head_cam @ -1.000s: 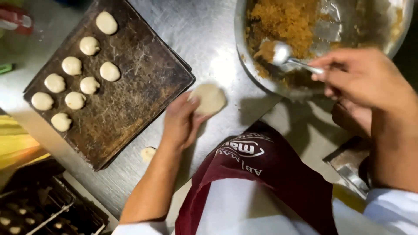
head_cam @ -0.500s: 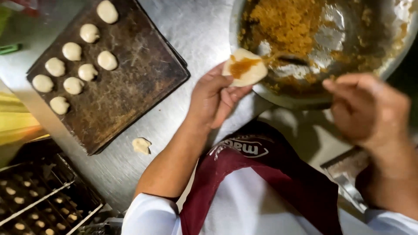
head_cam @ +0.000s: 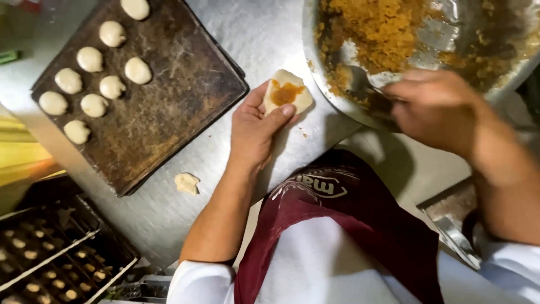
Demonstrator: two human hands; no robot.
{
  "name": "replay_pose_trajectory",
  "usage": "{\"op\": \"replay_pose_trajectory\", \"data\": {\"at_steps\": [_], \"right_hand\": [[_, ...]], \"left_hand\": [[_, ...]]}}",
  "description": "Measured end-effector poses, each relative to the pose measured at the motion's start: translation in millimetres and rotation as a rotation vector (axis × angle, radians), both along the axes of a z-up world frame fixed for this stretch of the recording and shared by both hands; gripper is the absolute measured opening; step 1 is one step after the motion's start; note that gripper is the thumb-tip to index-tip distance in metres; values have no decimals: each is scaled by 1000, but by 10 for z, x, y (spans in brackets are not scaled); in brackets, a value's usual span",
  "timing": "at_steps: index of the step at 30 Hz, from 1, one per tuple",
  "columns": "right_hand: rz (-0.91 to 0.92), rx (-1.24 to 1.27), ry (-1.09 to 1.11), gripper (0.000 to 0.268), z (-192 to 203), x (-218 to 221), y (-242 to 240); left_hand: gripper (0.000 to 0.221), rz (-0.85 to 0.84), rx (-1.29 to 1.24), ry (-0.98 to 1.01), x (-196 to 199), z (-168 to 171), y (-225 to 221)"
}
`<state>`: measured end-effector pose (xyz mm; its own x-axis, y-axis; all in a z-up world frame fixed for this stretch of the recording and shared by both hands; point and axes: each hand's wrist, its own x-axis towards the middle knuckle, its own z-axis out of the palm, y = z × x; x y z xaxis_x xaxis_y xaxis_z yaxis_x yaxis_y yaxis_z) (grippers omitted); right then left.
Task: Filling small pieces of dough with a mixture and rolling them into balls on a metal workbench.
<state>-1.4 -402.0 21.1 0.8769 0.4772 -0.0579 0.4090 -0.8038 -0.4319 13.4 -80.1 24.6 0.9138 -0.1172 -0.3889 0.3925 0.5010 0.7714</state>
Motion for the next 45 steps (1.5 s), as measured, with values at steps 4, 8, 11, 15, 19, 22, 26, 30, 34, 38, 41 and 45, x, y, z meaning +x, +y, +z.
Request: {"op": "replay_pose_trajectory", "data": {"at_steps": [4,8,11,15,19,22,26,30,34,38,41,45], "right_hand": [[-232,60,153,39,489,-127,-88],[-315,456,183,35,819,-320,-56],[-192,343,-283,22,311,-448,-9],[-165,283,-378,56,-104,-688,91],[-216,145,-346,60,-210,-863,-8],[-331,52,-255,42,-22,-840,87],[-325,-287,-113,36,330,-560,383],[-927,-8,454,50,823,-134,1075],[-215,444,284,30,550,-41,1568],[-448,843,693,8,474,-58,2239],[-71,526,97,16,373,-244,2473],[176,483,-208,45,193,-435,2862]], "left_hand": [[56,-41,-34,-4,29,-95,-81],[64,-91,-310,156,103,-13,-281],[64,-160,-518,189,130,-82,-423],[61,-140,-629,186,190,0,-580],[52,-97,-519,202,171,-71,-528],[56,-119,-545,165,123,-75,-364],[58,-253,-625,53,15,-94,16],[56,-262,-679,14,-179,-115,427],[62,-343,-504,-12,-429,-48,918],[55,-198,-108,71,-561,-66,1362],[40,94,-180,70,-689,-472,1475],[25,-31,20,73,-748,342,1667]]}}
